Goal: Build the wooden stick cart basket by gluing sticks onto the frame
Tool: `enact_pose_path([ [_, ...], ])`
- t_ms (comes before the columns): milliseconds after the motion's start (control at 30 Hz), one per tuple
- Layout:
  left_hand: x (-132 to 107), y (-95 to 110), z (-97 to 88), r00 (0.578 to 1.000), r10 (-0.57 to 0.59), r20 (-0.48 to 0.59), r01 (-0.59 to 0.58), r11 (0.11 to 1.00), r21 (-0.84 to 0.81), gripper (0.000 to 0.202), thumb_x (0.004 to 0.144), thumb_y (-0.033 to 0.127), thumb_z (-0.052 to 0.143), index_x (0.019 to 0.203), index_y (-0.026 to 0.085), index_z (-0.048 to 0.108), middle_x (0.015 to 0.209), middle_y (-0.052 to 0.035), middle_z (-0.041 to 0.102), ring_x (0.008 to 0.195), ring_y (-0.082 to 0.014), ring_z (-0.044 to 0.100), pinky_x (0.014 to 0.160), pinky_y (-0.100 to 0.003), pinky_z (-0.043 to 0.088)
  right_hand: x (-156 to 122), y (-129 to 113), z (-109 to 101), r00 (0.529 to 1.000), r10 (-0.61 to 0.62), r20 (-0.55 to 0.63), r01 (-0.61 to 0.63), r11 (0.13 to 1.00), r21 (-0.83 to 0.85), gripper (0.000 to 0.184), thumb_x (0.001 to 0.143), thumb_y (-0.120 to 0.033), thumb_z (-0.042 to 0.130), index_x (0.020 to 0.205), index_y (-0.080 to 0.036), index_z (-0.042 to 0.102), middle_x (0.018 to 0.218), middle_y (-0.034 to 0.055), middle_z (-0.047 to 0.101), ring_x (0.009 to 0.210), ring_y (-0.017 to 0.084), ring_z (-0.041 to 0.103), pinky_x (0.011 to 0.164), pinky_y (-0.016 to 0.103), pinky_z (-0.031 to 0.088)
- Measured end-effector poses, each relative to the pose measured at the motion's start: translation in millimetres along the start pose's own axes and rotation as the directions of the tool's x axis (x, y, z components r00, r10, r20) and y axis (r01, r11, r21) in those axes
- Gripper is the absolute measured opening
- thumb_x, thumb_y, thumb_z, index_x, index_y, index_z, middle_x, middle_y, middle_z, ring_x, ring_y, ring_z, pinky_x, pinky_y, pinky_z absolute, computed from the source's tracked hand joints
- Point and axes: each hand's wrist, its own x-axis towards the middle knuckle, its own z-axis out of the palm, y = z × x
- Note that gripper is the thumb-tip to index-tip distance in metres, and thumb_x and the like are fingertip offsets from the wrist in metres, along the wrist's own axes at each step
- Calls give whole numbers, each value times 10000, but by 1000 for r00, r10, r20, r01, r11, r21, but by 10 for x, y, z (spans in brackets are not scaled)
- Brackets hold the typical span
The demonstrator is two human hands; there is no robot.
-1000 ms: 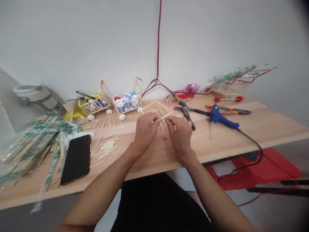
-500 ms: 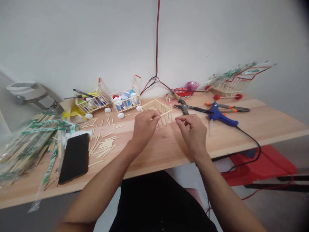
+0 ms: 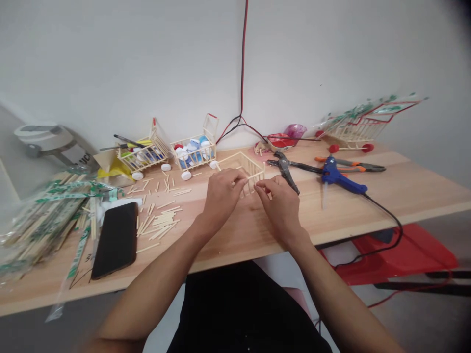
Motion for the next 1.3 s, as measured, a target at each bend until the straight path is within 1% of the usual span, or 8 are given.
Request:
enact_pose_path([
  [567,-44,0,40,999,-4,44,1,998,65,108,842,143,663,737,160,678,770,-18,720,762,-174,643,733,-293,430,-54,-32,41,1000,-24,-3,24,992,-121,191,922,-271,560,820,-206,708,791,23,600,709,138,531,581,258,305],
  [733,-79,-60,70,996,61,65,-70,986,150,117,866,188,656,756,163,687,780,-30,715,781,-190,633,746,-316,433,-42,3,-167,992,-44,-122,45,999,8,186,916,-319,588,895,-201,731,774,12,631,657,120,532,631,253,379],
  [867,-87,-148,68,991,105,83,-120,971,207,128,866,207,659,749,171,697,773,-38,711,806,-204,628,757,-333,443,38,160,-367,964,65,-257,-34,992,124,247,943,-334,532,878,-180,714,810,24,667,690,129,559,652,257,404],
  [933,-86,-180,63,987,131,89,-147,963,224,138,865,215,662,740,171,699,776,-41,711,807,-205,624,751,-337,450,63,246,-389,959,98,-266,-56,986,159,269,948,-344,515,867,-177,710,830,29,680,711,136,573,660,261,410],
  [1067,-98,-186,43,980,167,109,-187,958,217,147,872,208,650,744,173,714,817,-48,722,815,-204,629,758,-347,472,33,332,-309,970,132,-205,-89,974,207,271,940,-339,515,851,-175,711,817,27,684,693,134,564,660,263,405],
  [1133,-107,-167,-15,985,161,67,-171,965,198,150,889,201,622,786,169,725,860,-56,732,849,-204,641,794,-353,489,2,340,-273,971,163,-176,-118,963,243,266,935,-338,518,856,-176,714,810,24,678,692,133,557,668,265,405],
  [1200,-110,-160,-147,991,127,-37,-120,979,164,164,913,197,576,874,167,733,938,-62,741,916,-198,655,858,-352,501,-19,352,-270,965,206,-164,-151,944,294,275,940,-348,507,876,-178,713,801,21,663,711,134,555,676,264,404],
  [1300,-109,-243,-496,979,3,-205,23,992,123,213,917,210,537,1005,179,729,1036,-55,744,982,-184,669,899,-332,511,-25,398,-300,945,287,-158,-200,887,416,320,964,-384,460,923,-177,700,750,6,604,707,127,537,679,260,403],
])
